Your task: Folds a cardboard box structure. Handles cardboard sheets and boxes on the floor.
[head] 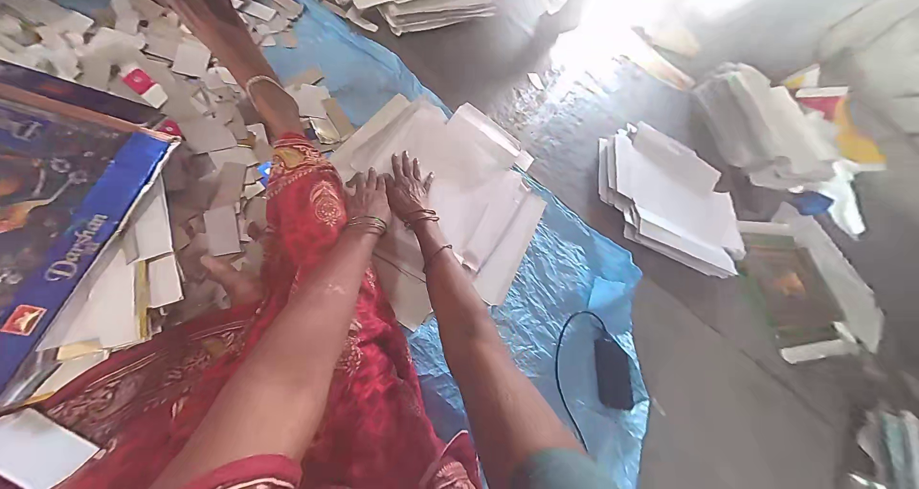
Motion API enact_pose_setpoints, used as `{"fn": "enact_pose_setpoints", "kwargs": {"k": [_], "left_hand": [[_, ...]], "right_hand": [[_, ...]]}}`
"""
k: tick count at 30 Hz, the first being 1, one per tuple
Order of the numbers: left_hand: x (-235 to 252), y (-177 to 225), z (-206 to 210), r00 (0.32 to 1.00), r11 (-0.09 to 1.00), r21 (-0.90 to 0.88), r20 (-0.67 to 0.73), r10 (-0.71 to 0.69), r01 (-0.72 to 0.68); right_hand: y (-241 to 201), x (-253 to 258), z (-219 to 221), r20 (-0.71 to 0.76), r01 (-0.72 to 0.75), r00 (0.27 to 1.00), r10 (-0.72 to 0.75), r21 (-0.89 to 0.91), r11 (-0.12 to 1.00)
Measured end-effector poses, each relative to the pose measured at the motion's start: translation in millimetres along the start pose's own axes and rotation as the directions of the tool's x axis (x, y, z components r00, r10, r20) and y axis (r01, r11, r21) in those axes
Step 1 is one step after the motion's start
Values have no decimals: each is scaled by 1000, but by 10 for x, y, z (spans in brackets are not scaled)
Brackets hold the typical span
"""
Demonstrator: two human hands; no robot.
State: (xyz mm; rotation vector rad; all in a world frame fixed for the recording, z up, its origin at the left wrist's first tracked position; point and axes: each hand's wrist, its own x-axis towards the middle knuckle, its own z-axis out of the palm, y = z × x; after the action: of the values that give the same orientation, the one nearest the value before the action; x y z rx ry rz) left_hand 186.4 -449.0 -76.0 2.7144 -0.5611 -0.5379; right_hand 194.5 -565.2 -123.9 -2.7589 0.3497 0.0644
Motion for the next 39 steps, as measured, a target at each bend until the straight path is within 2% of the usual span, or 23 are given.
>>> {"fn": "enact_pose_setpoints", "kwargs": {"k": [3,5,8,9,11,12,14,16,18,22,25,27,29,31,32,37,39], "left_hand": [[-117,24,-28,995,998,22,-69,68,-67],[-177,48,-34,987,995,6,-122,101,-101],[-236,20,65,971,978,0,-114,209,-210],[-235,-22,114,972,976,11,-89,217,-217],[-284,-70,114,976,976,5,-27,216,-216],[-289,-69,134,976,975,47,-3,219,-219],[-241,-60,155,973,968,99,28,229,-231],[-230,-36,144,973,965,124,33,228,-230],[-232,-8,141,975,968,120,47,216,-220],[-234,-16,188,978,970,123,23,207,-209],[-312,28,173,963,957,132,-53,266,-257],[-374,61,176,921,923,139,-105,375,-360],[-430,70,191,914,905,130,36,403,-404],[-512,37,198,921,932,108,228,316,-347],[-534,29,179,921,942,101,269,283,-319],[-532,77,169,921,955,107,311,234,-278],[-525,95,160,920,953,110,310,237,-283]], "right_hand": [[-104,47,-181,115,-53,992,55,-19,998],[-93,128,-291,182,-70,981,61,43,997],[133,153,-454,231,-61,972,-28,367,928],[213,122,-492,200,-56,978,-57,520,852],[378,-63,-592,102,10,990,-98,639,769],[520,-215,-657,60,41,994,-92,577,816],[881,-509,-768,-15,4,1000,0,263,965],[1271,-773,-709,-119,-181,976,183,33,983],[1544,-1022,-491,-145,-334,936,322,-72,940],[1650,-1130,-212,-139,-383,920,366,-119,916],[1484,-1112,-394,-86,-397,918,387,-176,901],[1394,-1085,-505,-71,-397,917,391,-217,892],[1368,-1077,-528,-55,-408,912,407,-246,879],[1355,-1086,-509,-32,-421,903,427,-253,871],[1352,-1069,-501,-28,-418,904,426,-258,871],[1371,-1028,-566,17,-404,901,434,-335,851],[1272,-961,-722,72,-351,907,414,-414,840]]}}
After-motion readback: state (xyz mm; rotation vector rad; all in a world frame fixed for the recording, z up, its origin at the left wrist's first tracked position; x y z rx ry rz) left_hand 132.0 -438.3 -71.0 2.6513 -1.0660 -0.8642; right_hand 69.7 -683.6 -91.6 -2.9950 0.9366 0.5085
